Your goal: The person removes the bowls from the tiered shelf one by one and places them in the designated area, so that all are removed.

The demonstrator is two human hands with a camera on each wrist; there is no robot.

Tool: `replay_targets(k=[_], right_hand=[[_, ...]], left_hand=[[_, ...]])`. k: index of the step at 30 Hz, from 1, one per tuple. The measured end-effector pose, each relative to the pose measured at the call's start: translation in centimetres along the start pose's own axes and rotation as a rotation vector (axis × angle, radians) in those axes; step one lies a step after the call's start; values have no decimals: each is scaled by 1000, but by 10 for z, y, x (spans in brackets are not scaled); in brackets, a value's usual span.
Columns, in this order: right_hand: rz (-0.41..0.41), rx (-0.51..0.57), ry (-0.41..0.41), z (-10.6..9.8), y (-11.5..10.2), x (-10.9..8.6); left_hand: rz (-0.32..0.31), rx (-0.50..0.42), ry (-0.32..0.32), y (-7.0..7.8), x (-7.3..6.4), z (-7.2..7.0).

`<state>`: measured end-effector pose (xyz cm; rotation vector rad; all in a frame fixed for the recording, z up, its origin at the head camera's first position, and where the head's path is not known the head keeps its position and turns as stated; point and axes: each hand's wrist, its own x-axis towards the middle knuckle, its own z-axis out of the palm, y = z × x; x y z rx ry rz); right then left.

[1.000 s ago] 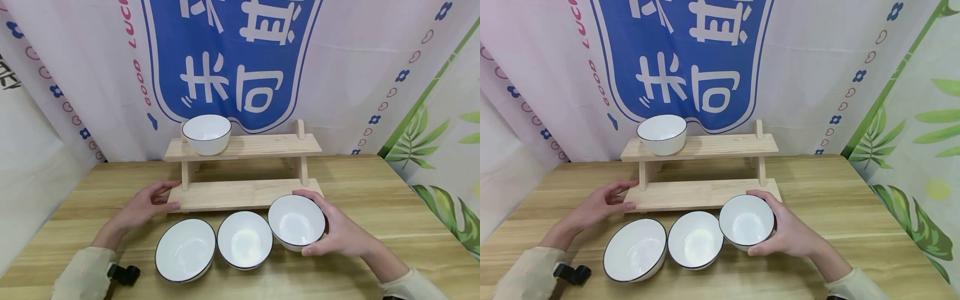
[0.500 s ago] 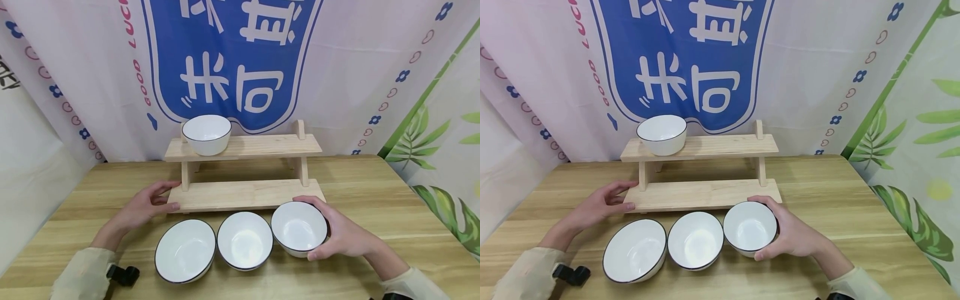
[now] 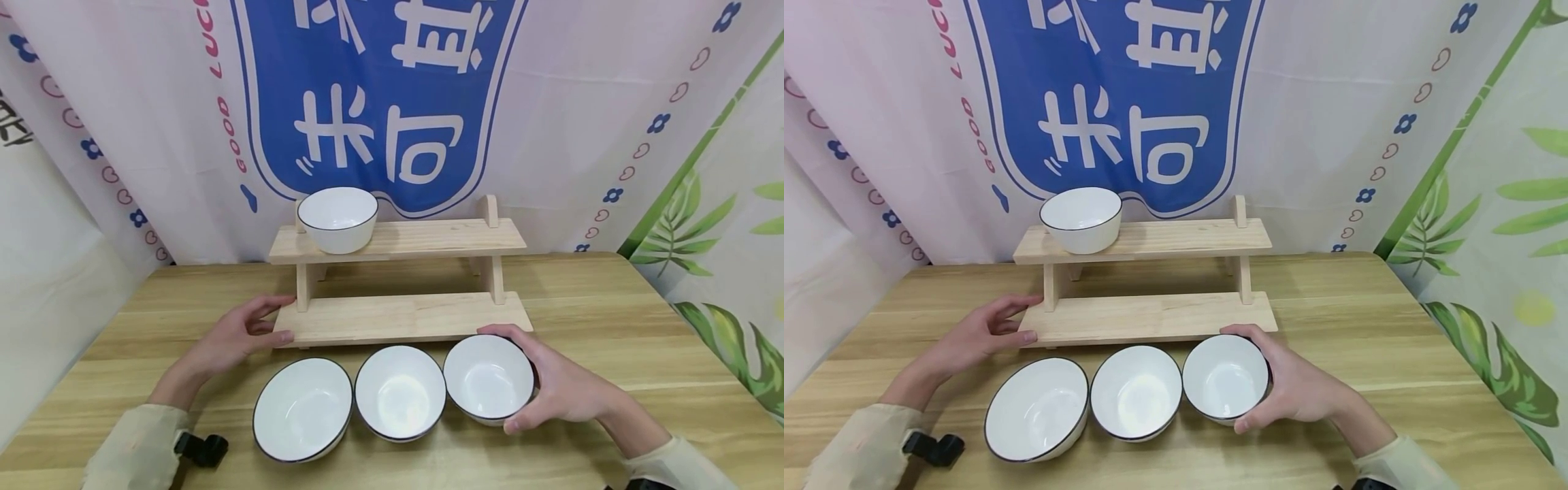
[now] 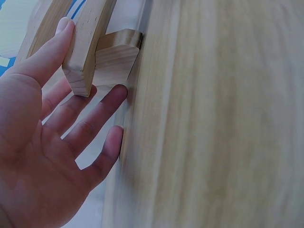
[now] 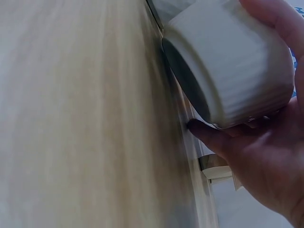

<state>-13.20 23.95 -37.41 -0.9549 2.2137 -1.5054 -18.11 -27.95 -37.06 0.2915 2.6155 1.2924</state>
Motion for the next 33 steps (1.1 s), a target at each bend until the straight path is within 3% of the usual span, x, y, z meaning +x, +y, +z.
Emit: replay_targets(k=[10,33], right_hand=[[54,-25,-4,-3,0,-2],[31,-54,-61,-1,-3,-5]], left_hand=[[8,2,6,-1,-2,-2],[34,-11,-2,-3,0,-1]])
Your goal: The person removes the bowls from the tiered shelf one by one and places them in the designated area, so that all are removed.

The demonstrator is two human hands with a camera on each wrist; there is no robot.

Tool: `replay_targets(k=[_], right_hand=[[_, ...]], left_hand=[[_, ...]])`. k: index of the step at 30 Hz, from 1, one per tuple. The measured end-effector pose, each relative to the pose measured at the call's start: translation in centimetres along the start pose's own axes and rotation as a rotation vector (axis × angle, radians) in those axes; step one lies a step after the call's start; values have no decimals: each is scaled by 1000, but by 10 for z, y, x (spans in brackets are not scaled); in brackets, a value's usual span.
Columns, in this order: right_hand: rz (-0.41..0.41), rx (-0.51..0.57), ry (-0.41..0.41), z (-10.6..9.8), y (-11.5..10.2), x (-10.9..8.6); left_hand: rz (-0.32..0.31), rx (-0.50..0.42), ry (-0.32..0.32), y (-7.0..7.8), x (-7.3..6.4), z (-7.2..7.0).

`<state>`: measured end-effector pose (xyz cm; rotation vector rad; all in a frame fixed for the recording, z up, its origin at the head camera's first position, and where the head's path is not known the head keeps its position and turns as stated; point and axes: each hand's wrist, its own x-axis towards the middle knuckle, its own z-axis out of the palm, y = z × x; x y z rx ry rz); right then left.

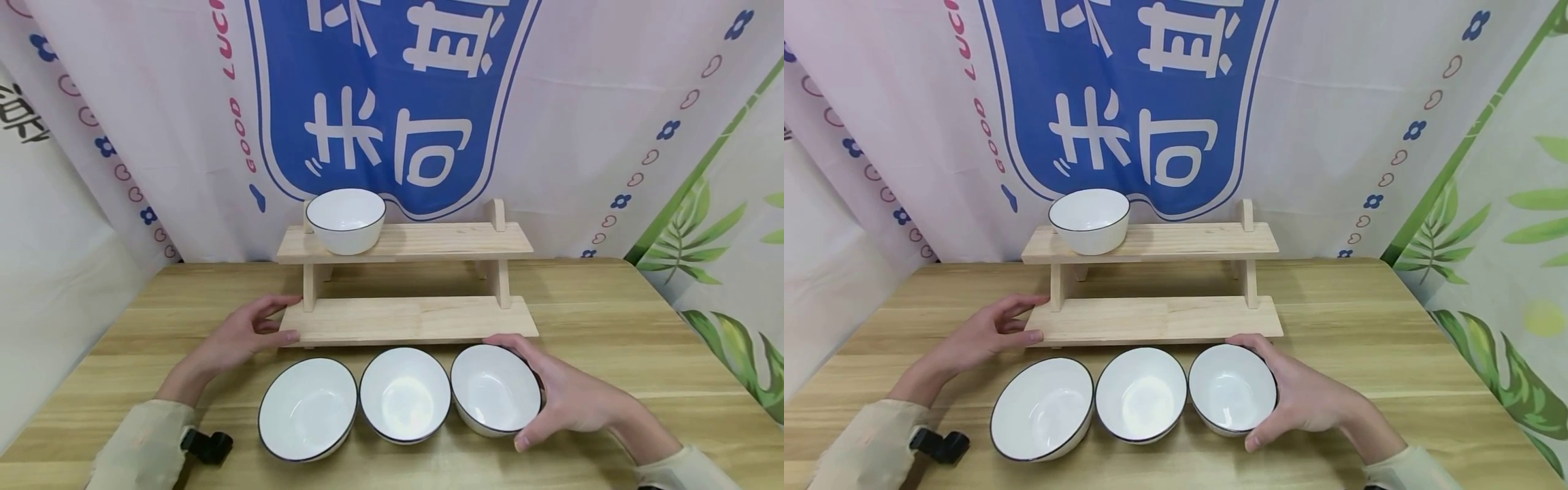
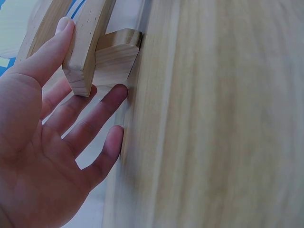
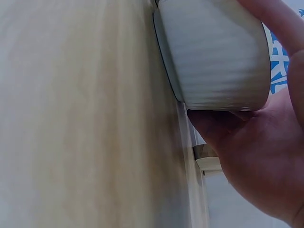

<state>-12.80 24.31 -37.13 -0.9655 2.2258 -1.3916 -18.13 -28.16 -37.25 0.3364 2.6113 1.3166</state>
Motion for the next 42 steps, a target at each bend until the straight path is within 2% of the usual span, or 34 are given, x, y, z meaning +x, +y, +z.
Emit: replay_targets(k=[8,15,20,26,32,42], right_hand=[[26,28,26,1,3,2],[-76,8,73,-2,0,6],[-120,-5,110,-5,-6,10],[-126,-20,149,-8,-14,16],[-121,-30,176,-8,-29,32],[-123,-69,235,-6,-68,80]], left_hand=[[-4,1,-1,0,0,0],[-1,-4,1,1,-1,0],[-6,-10,0,2,-1,0],[-9,-13,2,2,-2,1],[-7,-2,5,3,-2,1],[-3,10,18,3,-1,2]])
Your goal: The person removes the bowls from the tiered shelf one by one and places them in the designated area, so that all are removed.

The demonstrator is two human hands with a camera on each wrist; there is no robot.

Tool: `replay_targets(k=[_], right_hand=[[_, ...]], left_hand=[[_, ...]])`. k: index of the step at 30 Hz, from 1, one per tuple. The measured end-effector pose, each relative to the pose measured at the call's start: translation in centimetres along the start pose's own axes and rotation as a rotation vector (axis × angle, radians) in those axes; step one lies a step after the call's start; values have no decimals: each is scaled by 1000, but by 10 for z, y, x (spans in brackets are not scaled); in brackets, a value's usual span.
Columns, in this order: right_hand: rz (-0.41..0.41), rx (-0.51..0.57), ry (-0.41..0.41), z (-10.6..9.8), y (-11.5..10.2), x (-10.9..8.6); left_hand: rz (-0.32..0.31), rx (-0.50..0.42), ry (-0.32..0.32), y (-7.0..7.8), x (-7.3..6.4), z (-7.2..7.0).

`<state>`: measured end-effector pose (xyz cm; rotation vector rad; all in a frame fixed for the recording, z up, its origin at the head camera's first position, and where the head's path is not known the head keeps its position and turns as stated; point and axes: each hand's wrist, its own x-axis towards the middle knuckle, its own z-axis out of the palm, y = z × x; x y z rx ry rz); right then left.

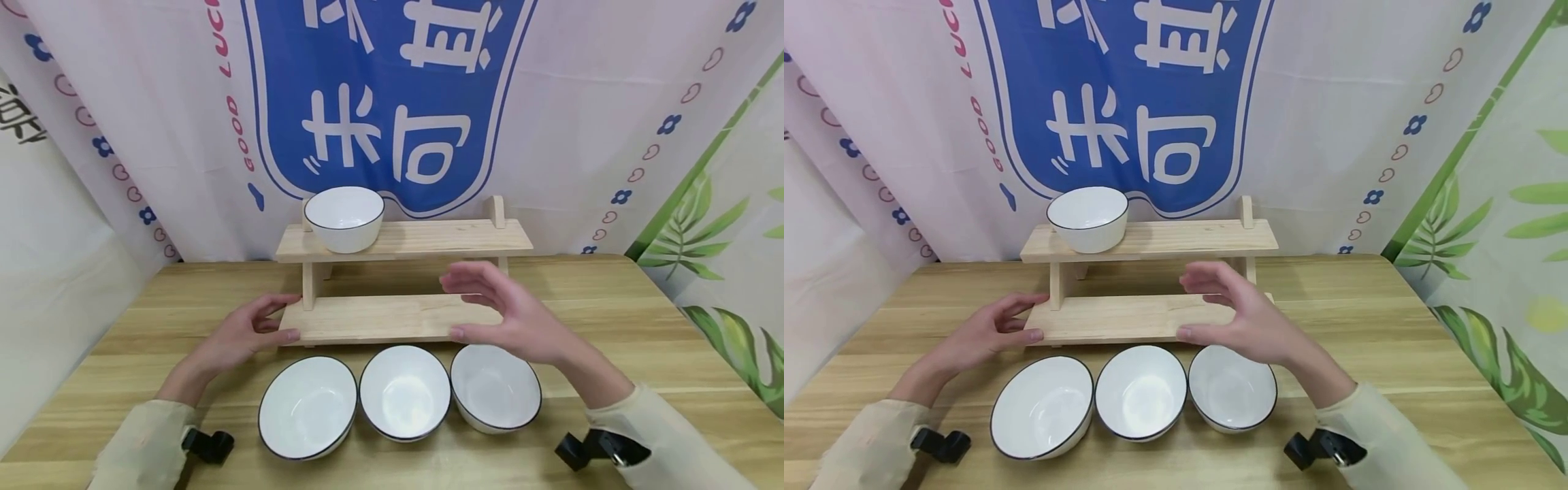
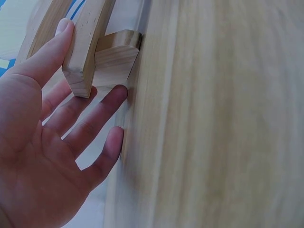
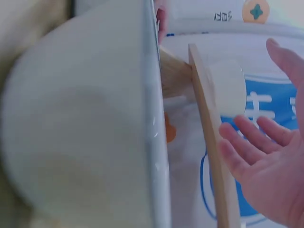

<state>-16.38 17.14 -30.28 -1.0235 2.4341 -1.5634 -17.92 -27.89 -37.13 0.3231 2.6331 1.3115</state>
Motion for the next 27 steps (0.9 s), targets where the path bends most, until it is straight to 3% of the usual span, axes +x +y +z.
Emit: replay_targets(k=[14,19,27], right_hand=[[122,92,83,7,-29,68],[160,147,121,12,-30,85],[202,141,153,22,-25,111]], left_hand=[[-15,7,-5,1,1,1],[-19,14,0,0,1,0],[-11,8,-7,-1,1,-1]])
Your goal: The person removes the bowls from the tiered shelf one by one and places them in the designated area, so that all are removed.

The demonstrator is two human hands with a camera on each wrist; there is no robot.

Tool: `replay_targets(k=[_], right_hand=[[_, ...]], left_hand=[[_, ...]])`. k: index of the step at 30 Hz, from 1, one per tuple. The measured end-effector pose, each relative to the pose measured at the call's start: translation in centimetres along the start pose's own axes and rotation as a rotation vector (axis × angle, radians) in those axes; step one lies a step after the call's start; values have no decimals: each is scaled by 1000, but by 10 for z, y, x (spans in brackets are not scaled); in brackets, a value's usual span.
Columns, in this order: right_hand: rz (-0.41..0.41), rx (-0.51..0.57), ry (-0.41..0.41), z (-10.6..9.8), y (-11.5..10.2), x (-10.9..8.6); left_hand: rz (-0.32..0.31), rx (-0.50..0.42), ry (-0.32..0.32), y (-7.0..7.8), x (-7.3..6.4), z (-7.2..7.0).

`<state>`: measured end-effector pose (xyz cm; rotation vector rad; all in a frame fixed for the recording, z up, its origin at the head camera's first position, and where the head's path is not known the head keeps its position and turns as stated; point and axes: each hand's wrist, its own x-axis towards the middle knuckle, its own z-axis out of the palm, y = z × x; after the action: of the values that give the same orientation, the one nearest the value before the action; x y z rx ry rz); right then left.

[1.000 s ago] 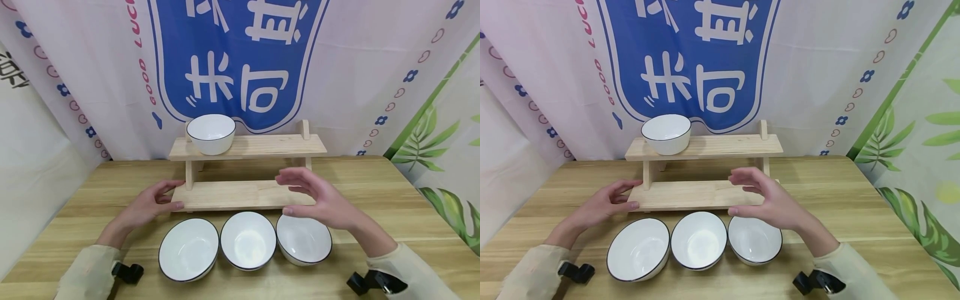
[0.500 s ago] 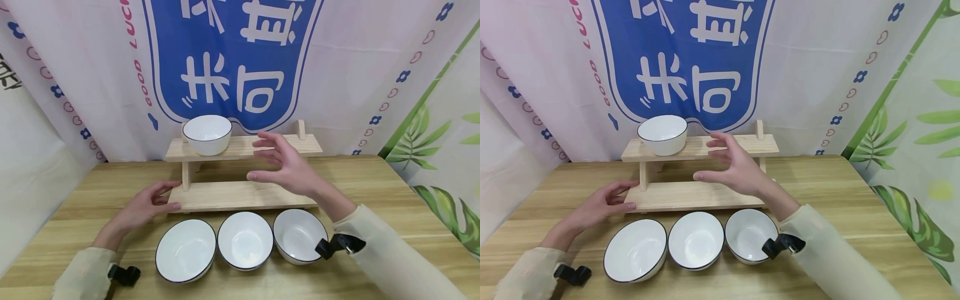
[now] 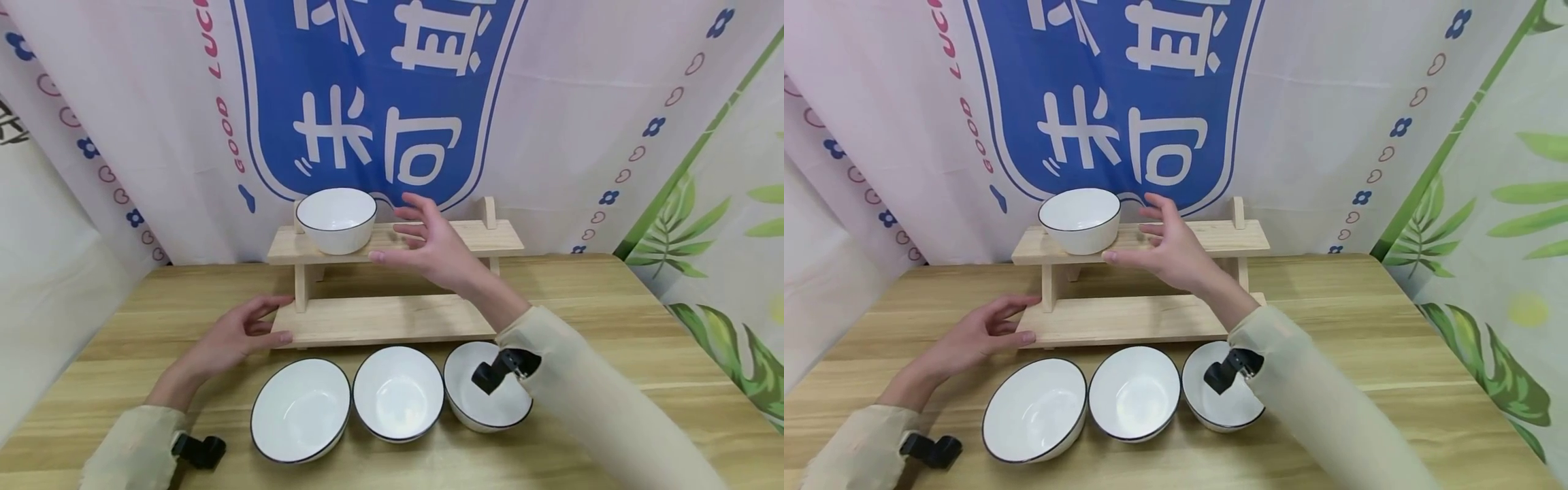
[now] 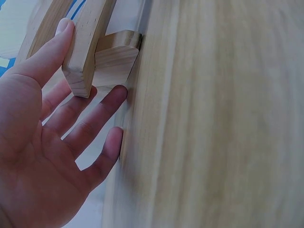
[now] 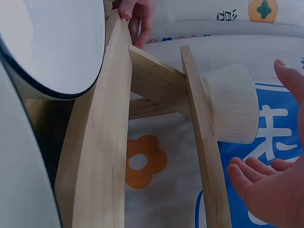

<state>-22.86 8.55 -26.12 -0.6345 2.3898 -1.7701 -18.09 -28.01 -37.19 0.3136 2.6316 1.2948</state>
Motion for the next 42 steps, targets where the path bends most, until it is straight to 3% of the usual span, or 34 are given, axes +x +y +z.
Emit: replay_targets(k=[17,26,42], right_hand=[[56,44,4,28,2,41],[85,4,37,43,-3,51],[124,-51,60,49,-8,61]], left_hand=[[4,-20,-9,0,-1,0],[-11,-25,-17,2,0,0],[7,-26,-11,2,2,1]])
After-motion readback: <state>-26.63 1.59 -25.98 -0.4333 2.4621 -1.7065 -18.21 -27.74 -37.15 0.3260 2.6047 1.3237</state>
